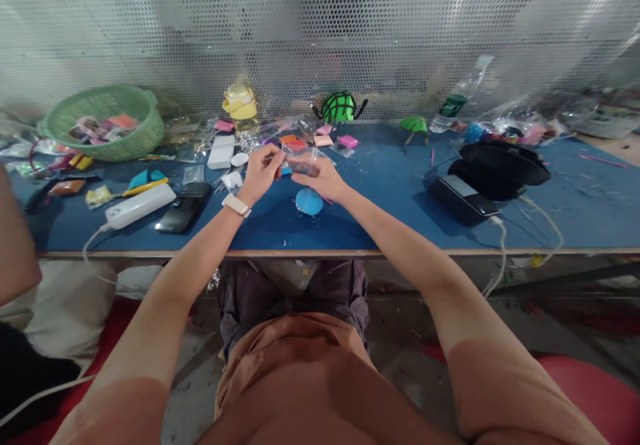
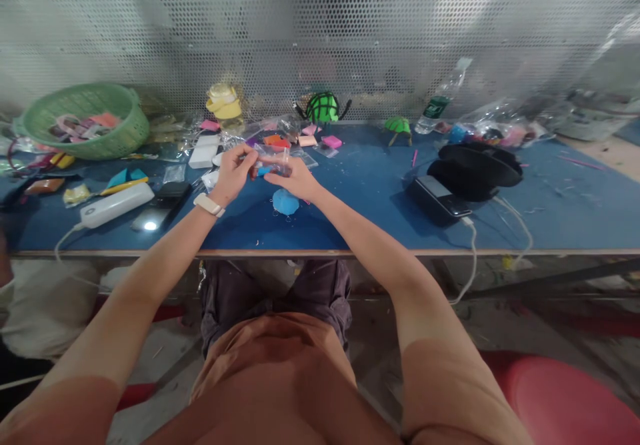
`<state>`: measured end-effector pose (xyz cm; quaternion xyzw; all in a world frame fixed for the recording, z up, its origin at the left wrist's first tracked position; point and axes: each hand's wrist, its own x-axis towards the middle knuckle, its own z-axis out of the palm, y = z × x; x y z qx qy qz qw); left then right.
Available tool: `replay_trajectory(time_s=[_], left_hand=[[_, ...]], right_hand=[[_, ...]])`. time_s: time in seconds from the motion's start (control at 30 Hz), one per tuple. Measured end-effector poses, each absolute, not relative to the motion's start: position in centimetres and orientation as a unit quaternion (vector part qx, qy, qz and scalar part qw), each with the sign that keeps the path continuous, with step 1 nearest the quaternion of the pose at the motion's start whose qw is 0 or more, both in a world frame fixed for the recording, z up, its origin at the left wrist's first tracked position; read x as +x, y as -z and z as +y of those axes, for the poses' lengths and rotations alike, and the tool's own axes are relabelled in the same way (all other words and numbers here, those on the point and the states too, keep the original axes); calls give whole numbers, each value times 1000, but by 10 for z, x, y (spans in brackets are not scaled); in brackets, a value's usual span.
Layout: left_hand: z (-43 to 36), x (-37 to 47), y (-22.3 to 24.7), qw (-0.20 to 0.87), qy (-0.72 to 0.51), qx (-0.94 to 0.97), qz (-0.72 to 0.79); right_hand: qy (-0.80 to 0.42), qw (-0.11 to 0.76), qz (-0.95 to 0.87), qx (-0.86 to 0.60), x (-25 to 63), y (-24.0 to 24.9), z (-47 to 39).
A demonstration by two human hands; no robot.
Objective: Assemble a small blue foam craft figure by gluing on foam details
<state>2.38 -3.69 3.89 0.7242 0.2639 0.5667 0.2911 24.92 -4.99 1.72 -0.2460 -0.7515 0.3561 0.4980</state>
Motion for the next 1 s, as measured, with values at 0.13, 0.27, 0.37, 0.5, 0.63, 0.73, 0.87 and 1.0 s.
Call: replay_trajectory(time_s=[0.13,0.27,0.37,0.5,0.63,0.73,0.87,1.0], left_hand=[[-38,24,-39,285,-565,726,269],[-35,26,-35,273,-585,710,281],[-33,26,-34,283,-589,705,277],[-34,23,-36,287,-566,724,272],[-34,23,-36,286,-563,727,268],[-33,23,-35,279,-560,733,265],[-33,22,-34,266,-566,735,263],[-34,23,-36,258,-572,730,271]], right_hand=[[-269,473,-792,-276,254,-26,-55],[-231,475,-797,-293,254,-27,-58],[-245,479,-792,-291,253,-25,-58],[-251,474,-795,-283,254,-24,-58],[-273,469,-795,-270,256,-25,-57],[-288,478,-785,-270,255,-23,-55],[-308,473,-779,-274,253,-19,-53],[-325,459,-784,-263,255,-20,-51]])
